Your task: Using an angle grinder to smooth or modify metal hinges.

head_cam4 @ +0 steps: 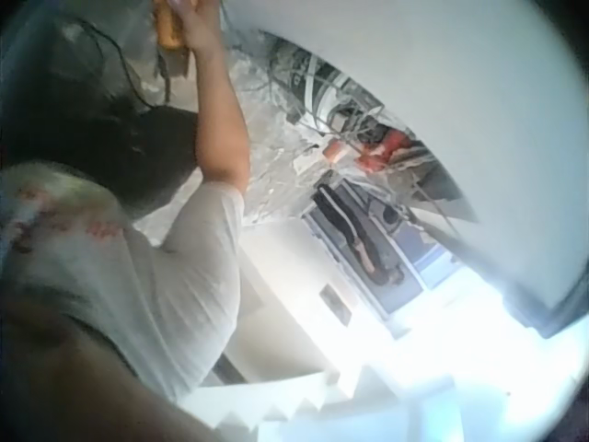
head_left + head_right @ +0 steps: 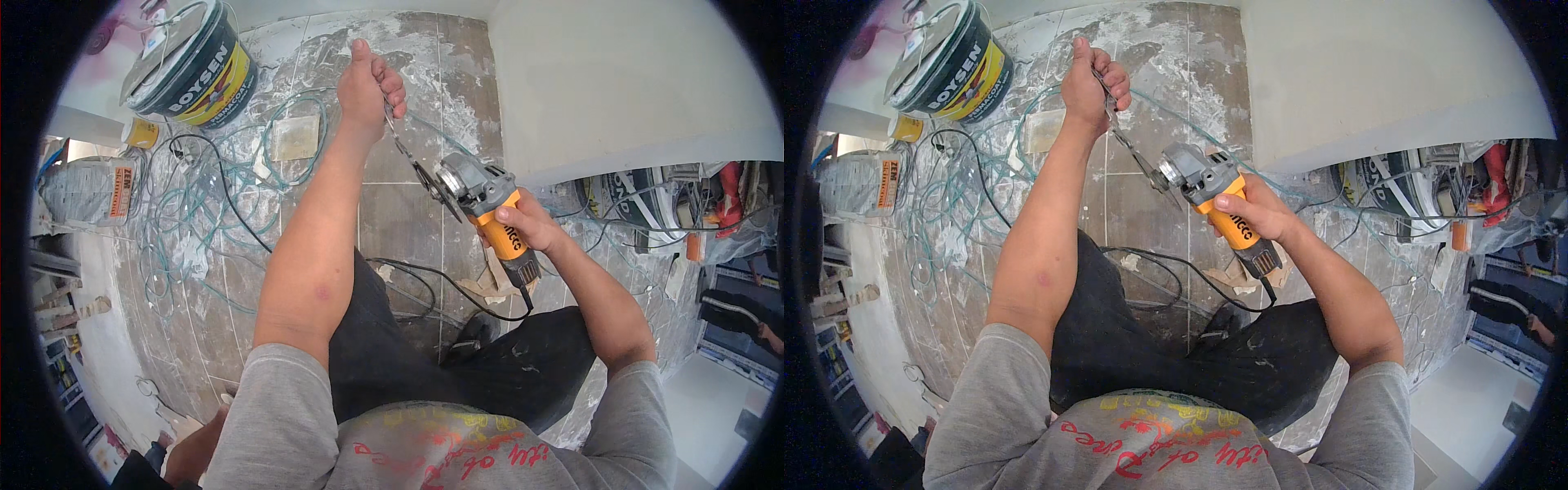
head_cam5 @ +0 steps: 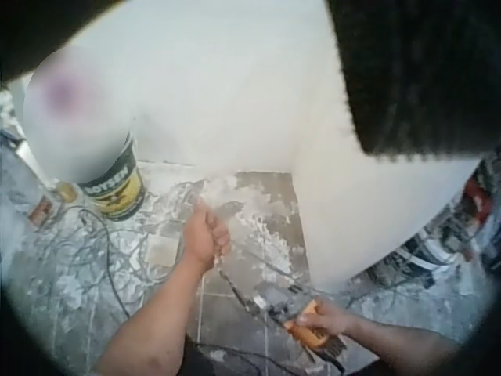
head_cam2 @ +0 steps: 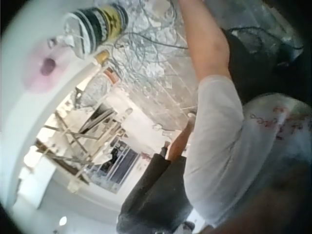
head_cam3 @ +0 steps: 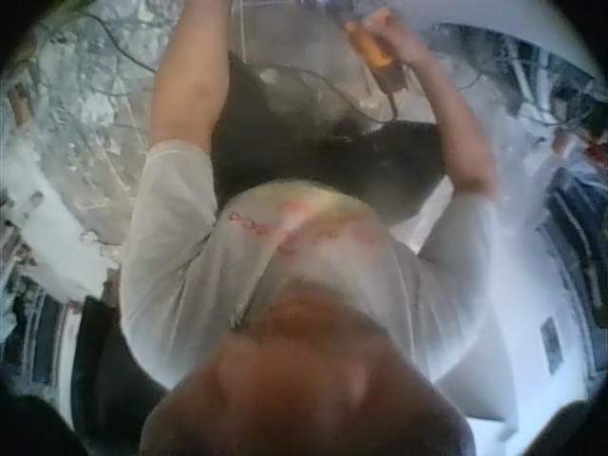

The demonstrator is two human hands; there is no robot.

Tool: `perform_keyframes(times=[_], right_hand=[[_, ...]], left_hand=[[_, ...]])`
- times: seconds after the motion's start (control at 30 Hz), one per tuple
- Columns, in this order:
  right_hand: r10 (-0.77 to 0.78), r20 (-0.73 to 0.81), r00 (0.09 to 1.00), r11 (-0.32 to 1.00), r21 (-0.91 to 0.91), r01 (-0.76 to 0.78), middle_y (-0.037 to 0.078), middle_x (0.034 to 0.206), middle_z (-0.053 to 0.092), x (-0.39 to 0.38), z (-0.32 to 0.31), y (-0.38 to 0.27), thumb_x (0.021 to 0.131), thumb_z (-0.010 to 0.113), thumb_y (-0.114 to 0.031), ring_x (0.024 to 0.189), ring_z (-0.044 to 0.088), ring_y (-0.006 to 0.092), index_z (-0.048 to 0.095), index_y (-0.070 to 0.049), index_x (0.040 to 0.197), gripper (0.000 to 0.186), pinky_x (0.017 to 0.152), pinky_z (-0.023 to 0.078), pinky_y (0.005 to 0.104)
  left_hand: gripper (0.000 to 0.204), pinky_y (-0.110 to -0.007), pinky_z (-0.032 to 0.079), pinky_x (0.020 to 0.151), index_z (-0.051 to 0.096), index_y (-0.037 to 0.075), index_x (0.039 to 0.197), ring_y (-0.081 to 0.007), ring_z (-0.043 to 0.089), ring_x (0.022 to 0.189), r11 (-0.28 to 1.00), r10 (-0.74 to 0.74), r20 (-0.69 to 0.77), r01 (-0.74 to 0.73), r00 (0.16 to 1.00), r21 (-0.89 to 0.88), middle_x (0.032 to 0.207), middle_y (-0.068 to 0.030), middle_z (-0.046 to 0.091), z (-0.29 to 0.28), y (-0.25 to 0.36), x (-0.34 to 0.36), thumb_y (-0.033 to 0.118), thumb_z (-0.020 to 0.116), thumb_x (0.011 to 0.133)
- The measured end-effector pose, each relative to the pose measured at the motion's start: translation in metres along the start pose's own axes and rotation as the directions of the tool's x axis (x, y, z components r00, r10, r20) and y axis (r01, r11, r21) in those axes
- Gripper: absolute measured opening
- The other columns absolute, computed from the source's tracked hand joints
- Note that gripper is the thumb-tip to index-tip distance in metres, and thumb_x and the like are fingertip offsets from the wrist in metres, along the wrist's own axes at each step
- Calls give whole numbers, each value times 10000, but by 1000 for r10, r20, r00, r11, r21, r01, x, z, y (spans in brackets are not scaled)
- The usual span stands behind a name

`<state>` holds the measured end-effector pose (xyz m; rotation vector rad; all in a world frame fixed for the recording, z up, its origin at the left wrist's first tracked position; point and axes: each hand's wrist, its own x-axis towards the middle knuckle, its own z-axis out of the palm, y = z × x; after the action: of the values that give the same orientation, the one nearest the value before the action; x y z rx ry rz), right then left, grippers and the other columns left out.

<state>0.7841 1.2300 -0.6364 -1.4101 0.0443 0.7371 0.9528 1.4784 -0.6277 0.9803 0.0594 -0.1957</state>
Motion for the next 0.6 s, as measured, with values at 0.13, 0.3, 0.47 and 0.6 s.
perform_keyframes(times=[0.13,0.3,0.47,0.6], right_hand=[[-3,4,1000,1000,-9,3,130,847,638,-1,1,0,823,716,-435,695,657,209,503,-3,1134,573,627,545,348],[-6,-73,997,999,-54,2,106,887,640,-4,1,-8,772,748,-496,758,657,203,563,14,1105,637,662,563,349],[-8,-184,983,977,-211,-31,66,841,639,-4,3,-20,764,798,-290,713,653,177,566,-11,1069,474,661,552,335],[-19,-275,961,930,-358,-84,47,890,658,-2,5,-25,744,820,-272,793,631,149,586,-20,1078,479,744,515,307]], left_hand=[[542,-312,338,377,348,140,738,-153,401,474,1000,3,4,-3,1000,-1,583,-12,353,0,2,-1,631,359,967],[541,-311,326,377,344,140,732,-157,389,475,999,32,-3,-32,999,-33,581,-11,341,-3,7,-1,623,336,975],[548,-320,333,369,339,138,730,-164,405,464,999,24,17,-23,1000,-33,574,-19,355,-3,10,-2,628,330,975],[535,-305,313,376,346,129,740,-154,382,472,1000,11,26,-11,1000,-11,575,-8,329,3,9,-6,601,313,991]])
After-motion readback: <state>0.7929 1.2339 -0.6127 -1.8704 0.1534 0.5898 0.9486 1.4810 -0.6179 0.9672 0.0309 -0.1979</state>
